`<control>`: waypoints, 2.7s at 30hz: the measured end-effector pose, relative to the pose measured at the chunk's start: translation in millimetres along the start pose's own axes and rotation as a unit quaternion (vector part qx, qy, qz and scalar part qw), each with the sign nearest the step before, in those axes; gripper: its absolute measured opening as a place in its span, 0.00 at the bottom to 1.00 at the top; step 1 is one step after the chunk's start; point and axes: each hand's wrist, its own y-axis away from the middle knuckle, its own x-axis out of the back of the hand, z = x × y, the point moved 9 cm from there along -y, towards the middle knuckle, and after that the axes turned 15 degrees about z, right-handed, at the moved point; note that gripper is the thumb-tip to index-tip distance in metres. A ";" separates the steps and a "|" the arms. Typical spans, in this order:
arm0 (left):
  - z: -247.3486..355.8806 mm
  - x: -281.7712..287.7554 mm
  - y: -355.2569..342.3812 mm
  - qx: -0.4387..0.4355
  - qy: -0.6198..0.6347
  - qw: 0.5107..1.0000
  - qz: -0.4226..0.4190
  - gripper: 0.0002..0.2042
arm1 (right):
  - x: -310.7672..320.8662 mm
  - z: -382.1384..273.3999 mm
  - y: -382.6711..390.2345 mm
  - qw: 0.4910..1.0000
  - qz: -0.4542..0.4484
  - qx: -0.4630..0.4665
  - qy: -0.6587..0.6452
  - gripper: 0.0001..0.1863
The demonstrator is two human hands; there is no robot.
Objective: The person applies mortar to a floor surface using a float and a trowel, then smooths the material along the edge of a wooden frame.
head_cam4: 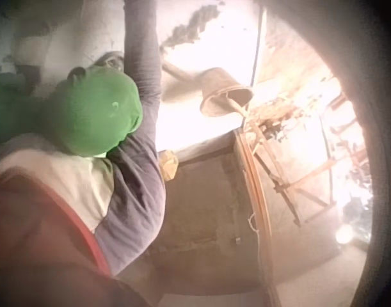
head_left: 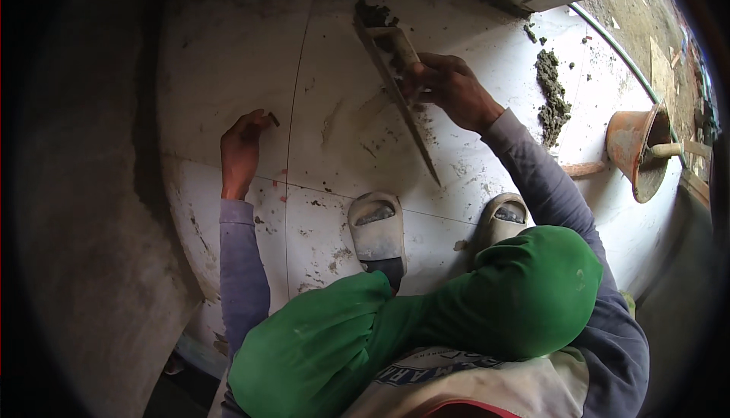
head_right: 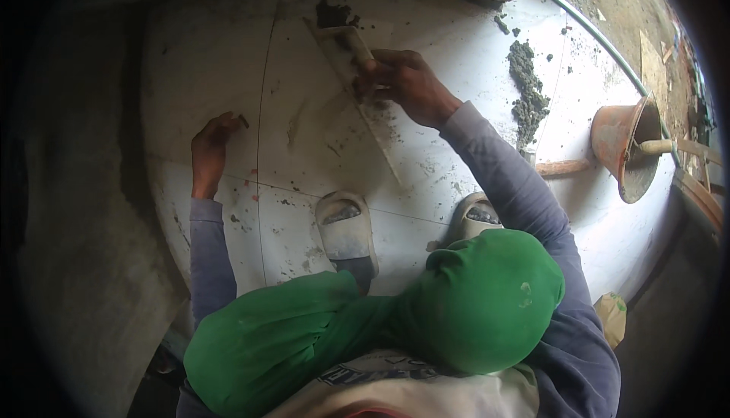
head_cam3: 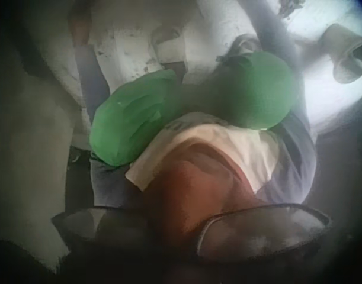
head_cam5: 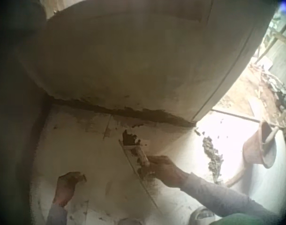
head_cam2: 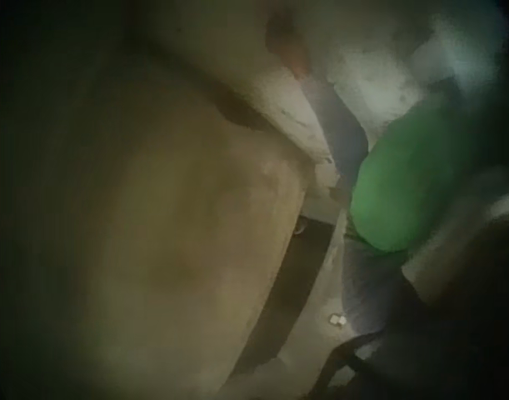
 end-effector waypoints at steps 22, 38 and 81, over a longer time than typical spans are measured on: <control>97.2 -95.8 -42.1 -0.093 0.044 0.990 -0.093 0.18 | 31.2 18.9 79.5 0.993 0.099 -0.002 0.061 0.15; 154.7 -89.2 -6.5 -0.162 -0.117 0.965 -0.171 0.21 | 295.6 -29.3 213.9 0.980 0.178 0.045 -0.074 0.18; 226.1 -186.4 54.4 -0.258 -0.241 0.867 -0.351 0.20 | 300.6 -145.0 114.6 0.654 0.419 0.304 0.552 0.24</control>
